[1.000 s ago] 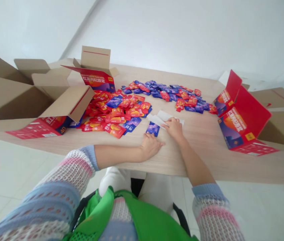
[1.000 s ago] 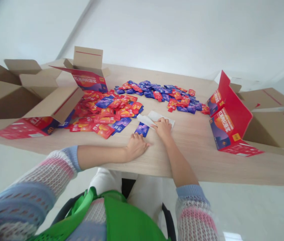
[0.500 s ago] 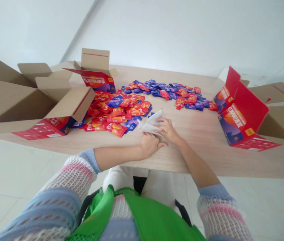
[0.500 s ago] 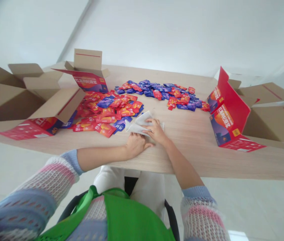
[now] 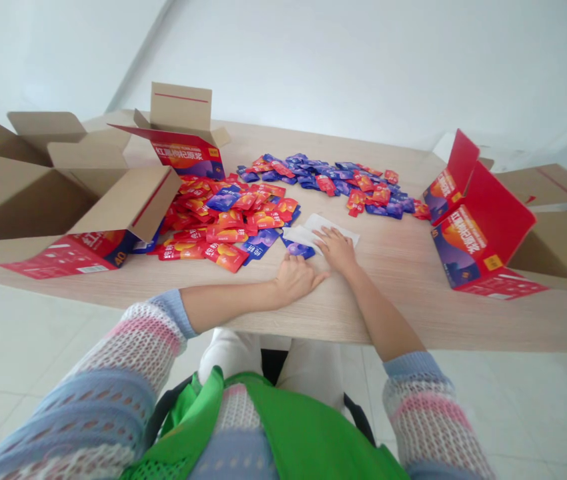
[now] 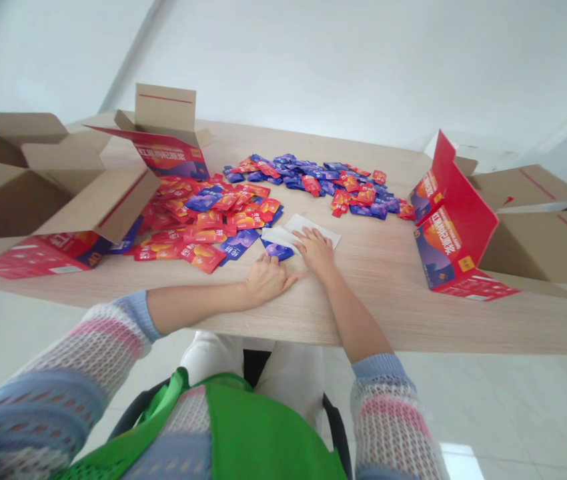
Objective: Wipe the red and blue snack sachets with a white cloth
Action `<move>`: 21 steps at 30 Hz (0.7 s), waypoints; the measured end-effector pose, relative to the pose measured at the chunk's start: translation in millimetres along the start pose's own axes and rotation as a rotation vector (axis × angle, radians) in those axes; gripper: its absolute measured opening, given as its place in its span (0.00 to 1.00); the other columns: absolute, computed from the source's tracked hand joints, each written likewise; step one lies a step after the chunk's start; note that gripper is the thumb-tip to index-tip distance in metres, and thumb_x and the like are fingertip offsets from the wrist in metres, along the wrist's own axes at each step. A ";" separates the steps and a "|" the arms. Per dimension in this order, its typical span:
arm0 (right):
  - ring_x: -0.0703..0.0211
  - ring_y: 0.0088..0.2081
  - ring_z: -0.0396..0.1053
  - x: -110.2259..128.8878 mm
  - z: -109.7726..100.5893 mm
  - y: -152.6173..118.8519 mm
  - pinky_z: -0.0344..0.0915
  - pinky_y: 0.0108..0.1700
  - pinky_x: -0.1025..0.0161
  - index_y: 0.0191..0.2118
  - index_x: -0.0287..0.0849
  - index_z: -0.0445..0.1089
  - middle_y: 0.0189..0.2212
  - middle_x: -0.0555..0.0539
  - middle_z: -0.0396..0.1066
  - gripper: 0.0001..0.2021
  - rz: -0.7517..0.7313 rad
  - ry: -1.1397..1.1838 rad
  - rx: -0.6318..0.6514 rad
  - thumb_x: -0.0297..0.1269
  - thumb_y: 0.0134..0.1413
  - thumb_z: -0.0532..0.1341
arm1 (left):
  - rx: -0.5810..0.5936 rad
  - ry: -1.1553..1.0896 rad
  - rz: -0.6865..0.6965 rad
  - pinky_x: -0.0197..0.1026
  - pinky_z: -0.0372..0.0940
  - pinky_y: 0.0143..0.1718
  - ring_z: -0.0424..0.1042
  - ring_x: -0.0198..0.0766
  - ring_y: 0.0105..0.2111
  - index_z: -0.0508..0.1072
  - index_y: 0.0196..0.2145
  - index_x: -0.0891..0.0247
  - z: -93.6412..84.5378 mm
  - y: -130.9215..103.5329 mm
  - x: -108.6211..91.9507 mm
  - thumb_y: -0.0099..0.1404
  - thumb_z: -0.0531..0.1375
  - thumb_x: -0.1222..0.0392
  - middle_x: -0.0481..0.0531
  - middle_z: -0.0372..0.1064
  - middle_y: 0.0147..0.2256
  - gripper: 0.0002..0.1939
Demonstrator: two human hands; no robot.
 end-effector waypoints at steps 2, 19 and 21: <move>0.48 0.59 0.55 -12.9 -1.4 1.2 0.53 0.55 0.50 0.59 0.53 0.63 0.59 0.46 0.62 0.23 0.088 0.034 -0.081 0.50 0.66 0.42 | -0.017 -0.028 0.006 0.53 0.58 0.46 0.70 0.53 0.39 0.76 0.36 0.77 -1.9 0.9 4.5 0.69 0.44 0.44 0.70 0.71 0.35 0.32; 0.53 0.35 0.67 -40.0 -5.6 -5.7 0.61 0.38 0.61 0.40 0.39 0.70 0.34 0.41 0.73 0.28 0.250 0.543 -0.419 0.56 0.61 0.42 | -0.037 -0.063 -0.119 0.49 0.61 0.43 0.66 0.55 0.47 0.62 0.56 0.68 14.7 26.2 28.4 0.65 0.49 0.39 0.69 0.63 0.49 0.32; 0.55 0.32 0.66 -30.1 -5.2 -7.0 0.61 0.35 0.62 0.36 0.38 0.70 0.29 0.43 0.72 0.28 0.210 0.629 -0.449 0.58 0.60 0.43 | -0.033 -0.090 -0.147 0.48 0.62 0.42 0.68 0.54 0.45 0.63 0.55 0.72 15.3 29.9 31.5 0.69 0.46 0.47 0.70 0.67 0.45 0.27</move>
Point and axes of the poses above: each hand's wrist, its own y-axis towards the middle knuckle, its own z-axis out of the palm, x = y × z, the point moved 2 cm from there along y, towards the middle knuckle
